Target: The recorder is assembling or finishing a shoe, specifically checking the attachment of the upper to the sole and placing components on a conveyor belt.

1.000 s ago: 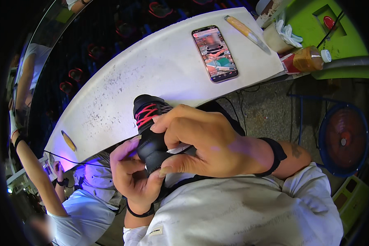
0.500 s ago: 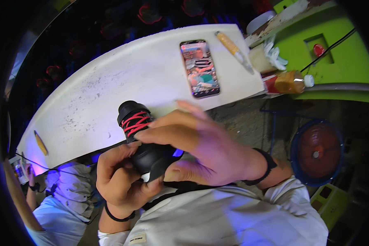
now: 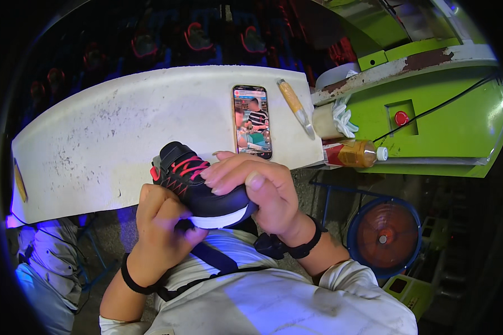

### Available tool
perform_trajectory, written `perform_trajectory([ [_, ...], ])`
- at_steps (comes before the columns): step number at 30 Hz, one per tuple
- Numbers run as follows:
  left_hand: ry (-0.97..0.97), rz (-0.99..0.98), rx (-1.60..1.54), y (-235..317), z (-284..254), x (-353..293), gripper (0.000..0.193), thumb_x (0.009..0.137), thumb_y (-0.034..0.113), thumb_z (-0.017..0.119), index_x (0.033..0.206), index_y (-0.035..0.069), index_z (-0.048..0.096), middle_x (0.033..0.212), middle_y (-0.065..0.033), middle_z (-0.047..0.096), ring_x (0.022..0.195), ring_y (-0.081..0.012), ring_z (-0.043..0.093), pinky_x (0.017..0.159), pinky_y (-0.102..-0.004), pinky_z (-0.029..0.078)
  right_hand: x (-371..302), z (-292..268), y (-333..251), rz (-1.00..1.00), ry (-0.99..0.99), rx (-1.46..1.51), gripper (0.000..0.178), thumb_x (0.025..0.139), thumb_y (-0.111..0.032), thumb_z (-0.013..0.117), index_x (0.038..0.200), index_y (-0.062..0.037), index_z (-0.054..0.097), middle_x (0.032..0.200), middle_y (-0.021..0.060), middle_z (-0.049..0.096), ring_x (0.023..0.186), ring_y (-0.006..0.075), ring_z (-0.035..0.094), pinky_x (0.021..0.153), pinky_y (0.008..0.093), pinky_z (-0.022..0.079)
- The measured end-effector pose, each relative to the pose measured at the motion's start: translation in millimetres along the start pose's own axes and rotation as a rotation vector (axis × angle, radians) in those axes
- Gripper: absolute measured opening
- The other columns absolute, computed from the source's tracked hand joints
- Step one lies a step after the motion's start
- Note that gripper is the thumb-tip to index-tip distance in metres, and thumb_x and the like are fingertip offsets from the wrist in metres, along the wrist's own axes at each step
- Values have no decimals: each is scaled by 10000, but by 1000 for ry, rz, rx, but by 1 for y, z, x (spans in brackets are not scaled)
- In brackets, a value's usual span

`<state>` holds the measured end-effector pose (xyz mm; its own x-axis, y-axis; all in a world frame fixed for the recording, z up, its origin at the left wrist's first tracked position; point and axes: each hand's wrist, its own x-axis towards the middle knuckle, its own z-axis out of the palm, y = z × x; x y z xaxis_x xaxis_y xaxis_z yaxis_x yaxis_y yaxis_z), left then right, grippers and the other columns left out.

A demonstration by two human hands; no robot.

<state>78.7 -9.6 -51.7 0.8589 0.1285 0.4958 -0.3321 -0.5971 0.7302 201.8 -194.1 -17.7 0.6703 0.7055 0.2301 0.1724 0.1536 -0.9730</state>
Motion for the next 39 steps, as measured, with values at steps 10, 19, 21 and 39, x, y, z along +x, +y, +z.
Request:
perform_trajectory([
  [10,-133,-46,246,-8,24,24,442,560,199,895,803,104,539,804,-94,494,680,-309,483,634,-417,383,-2,-30,-21,155,44,-565,393,831,-177,782,1147,12,645,1208,180,647,1157,322,618,1035,403,469],
  [19,-128,24,280,-6,31,30,489,549,197,904,877,80,561,816,-89,509,664,-306,483,624,-403,375,-5,-17,-5,209,218,-682,405,771,-98,790,1126,-5,621,1061,134,648,1033,260,635,931,355,497],
  [21,-123,-10,272,-7,20,28,483,562,195,905,901,81,581,842,-93,532,706,-305,515,662,-415,407,2,-18,-15,232,219,-366,400,832,-109,752,1196,-17,613,1118,111,670,1025,187,650,955,315,498],
  [39,169,-350,-167,42,-74,-42,775,749,578,863,1132,53,440,1225,-265,640,1228,-346,624,1216,-623,293,-1,72,37,-258,-113,-157,495,600,-197,934,890,-74,552,869,68,525,806,280,558,682,388,465],
])
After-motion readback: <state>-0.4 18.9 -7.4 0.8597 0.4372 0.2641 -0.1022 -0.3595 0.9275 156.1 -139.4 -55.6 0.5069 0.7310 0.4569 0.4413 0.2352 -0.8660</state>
